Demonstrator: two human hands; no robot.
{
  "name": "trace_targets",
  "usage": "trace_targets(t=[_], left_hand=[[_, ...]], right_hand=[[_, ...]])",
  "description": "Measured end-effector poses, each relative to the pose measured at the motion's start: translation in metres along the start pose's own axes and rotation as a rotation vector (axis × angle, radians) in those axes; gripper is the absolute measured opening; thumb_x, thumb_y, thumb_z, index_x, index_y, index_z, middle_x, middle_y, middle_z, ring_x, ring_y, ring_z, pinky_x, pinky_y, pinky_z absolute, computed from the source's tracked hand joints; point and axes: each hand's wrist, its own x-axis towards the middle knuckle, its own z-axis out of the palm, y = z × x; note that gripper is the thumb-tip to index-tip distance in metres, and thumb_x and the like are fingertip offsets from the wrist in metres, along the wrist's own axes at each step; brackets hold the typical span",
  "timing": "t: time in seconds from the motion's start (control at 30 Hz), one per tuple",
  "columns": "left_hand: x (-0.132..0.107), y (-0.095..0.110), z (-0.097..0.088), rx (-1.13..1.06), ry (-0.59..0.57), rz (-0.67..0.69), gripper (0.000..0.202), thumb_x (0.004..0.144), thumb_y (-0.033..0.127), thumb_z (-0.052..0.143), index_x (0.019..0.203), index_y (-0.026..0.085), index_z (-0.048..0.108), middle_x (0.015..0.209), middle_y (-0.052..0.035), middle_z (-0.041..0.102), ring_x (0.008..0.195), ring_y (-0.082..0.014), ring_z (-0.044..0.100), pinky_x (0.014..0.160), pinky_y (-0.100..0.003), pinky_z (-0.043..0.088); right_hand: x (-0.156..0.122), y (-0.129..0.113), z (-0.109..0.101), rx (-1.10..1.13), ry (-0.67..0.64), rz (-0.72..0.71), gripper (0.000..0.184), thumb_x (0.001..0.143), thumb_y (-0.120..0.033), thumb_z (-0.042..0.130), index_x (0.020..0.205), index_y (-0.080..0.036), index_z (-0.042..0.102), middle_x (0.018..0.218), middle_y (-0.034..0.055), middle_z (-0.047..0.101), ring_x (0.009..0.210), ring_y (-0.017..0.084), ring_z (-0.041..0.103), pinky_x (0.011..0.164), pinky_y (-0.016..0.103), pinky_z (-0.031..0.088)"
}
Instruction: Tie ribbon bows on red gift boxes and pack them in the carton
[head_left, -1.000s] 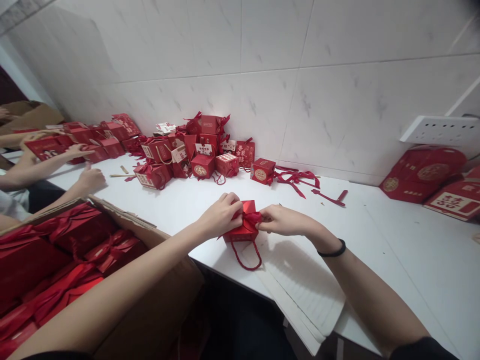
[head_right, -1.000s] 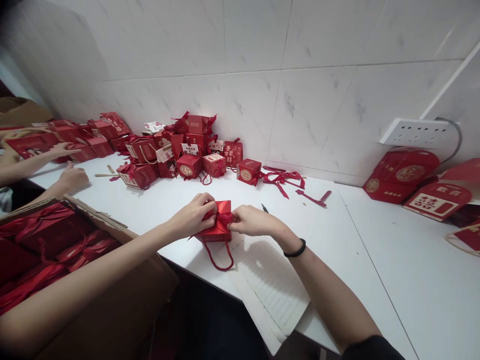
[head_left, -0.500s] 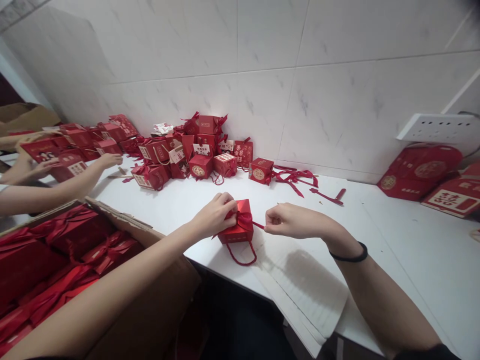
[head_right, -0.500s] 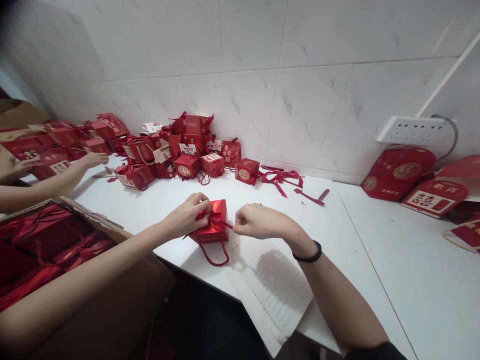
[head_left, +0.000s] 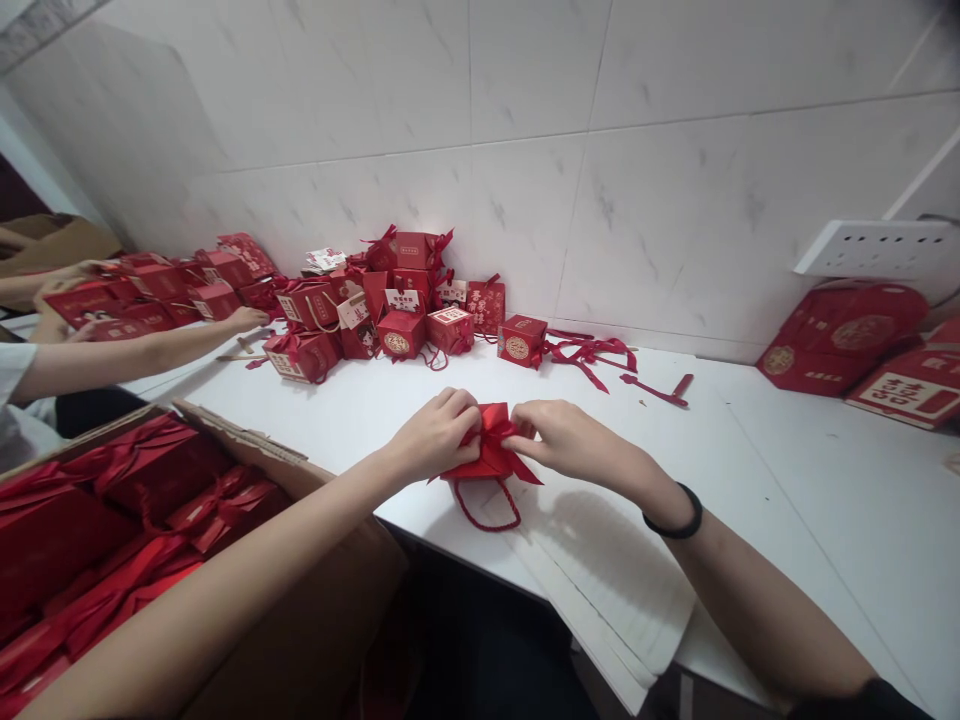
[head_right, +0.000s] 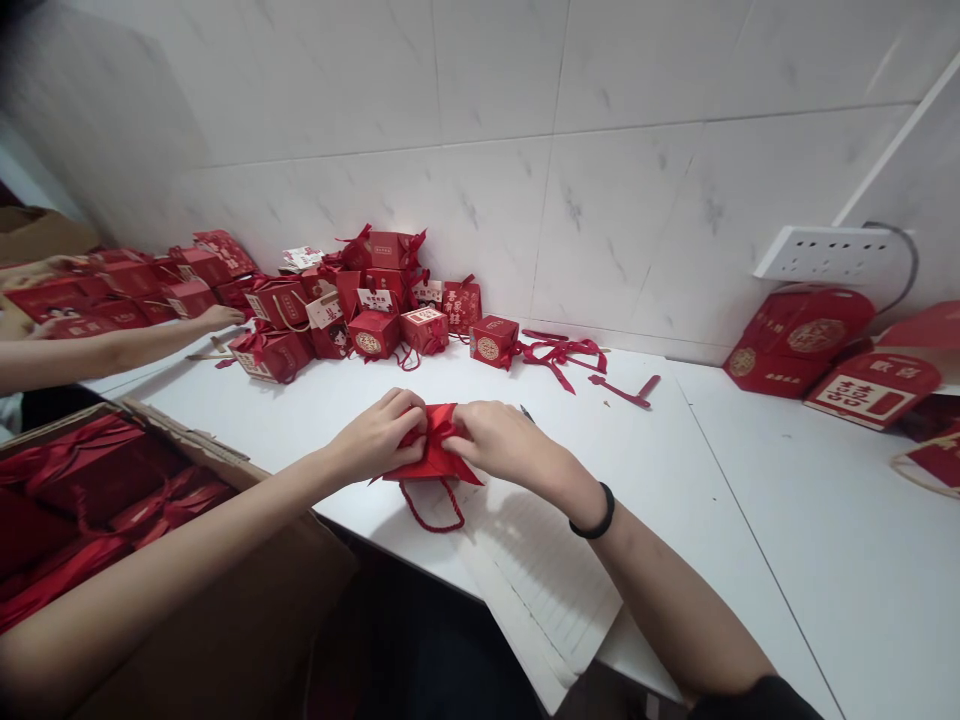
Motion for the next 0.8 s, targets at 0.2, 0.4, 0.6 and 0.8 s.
trace_targets(t=[0.2, 0.4, 0.6, 0.8], left_hand=[[0.0, -0.001, 0.001, 0.074, 0.015, 0.05, 0.005, 0.076, 0.016, 0.046, 0.074, 0.014, 0.05, 0.084, -0.0086, 0.053, 0.075, -0.018, 0.044, 0.069, -0.03, 0.044], [0.0, -0.001, 0.001, 0.024, -0.01, 0.02, 0.004, 0.076, 0.017, 0.047, 0.074, 0.015, 0.049, 0.084, -0.0083, 0.052, 0.076, -0.018, 0.044, 0.069, -0.031, 0.044], [-0.003, -0.003, -0.006, -0.225, -0.031, -0.065, 0.004, 0.074, 0.018, 0.047, 0.077, 0.016, 0.048, 0.087, -0.0073, 0.05, 0.084, -0.0183, 0.045, 0.074, -0.031, 0.044], [-0.008, -0.014, -0.003, -0.737, -0.117, -0.425, 0.016, 0.071, 0.018, 0.046, 0.086, 0.017, 0.048, 0.089, -0.0035, 0.054, 0.083, -0.0159, 0.054, 0.076, -0.034, 0.048]], right_hand=[[0.005, 0.008, 0.0, 0.047, 0.089, 0.018, 0.019, 0.087, -0.022, 0.046, 0.07, -0.017, 0.054, 0.071, 0.0032, 0.058, 0.065, 0.015, 0.051, 0.059, 0.026, 0.033], [0.005, 0.01, 0.002, 0.126, -0.032, 0.005, 0.015, 0.079, -0.032, 0.061, 0.084, -0.018, 0.058, 0.08, 0.0023, 0.06, 0.07, 0.017, 0.053, 0.061, 0.026, 0.036], [0.012, 0.01, 0.007, 0.187, 0.079, -0.004, 0.024, 0.087, -0.024, 0.045, 0.065, -0.016, 0.051, 0.066, -0.0008, 0.055, 0.06, 0.012, 0.047, 0.057, 0.025, 0.033], [0.026, 0.039, 0.022, 0.45, 0.082, 0.122, 0.031, 0.082, -0.039, 0.046, 0.065, -0.015, 0.052, 0.062, -0.0013, 0.05, 0.057, 0.012, 0.044, 0.053, 0.024, 0.031]])
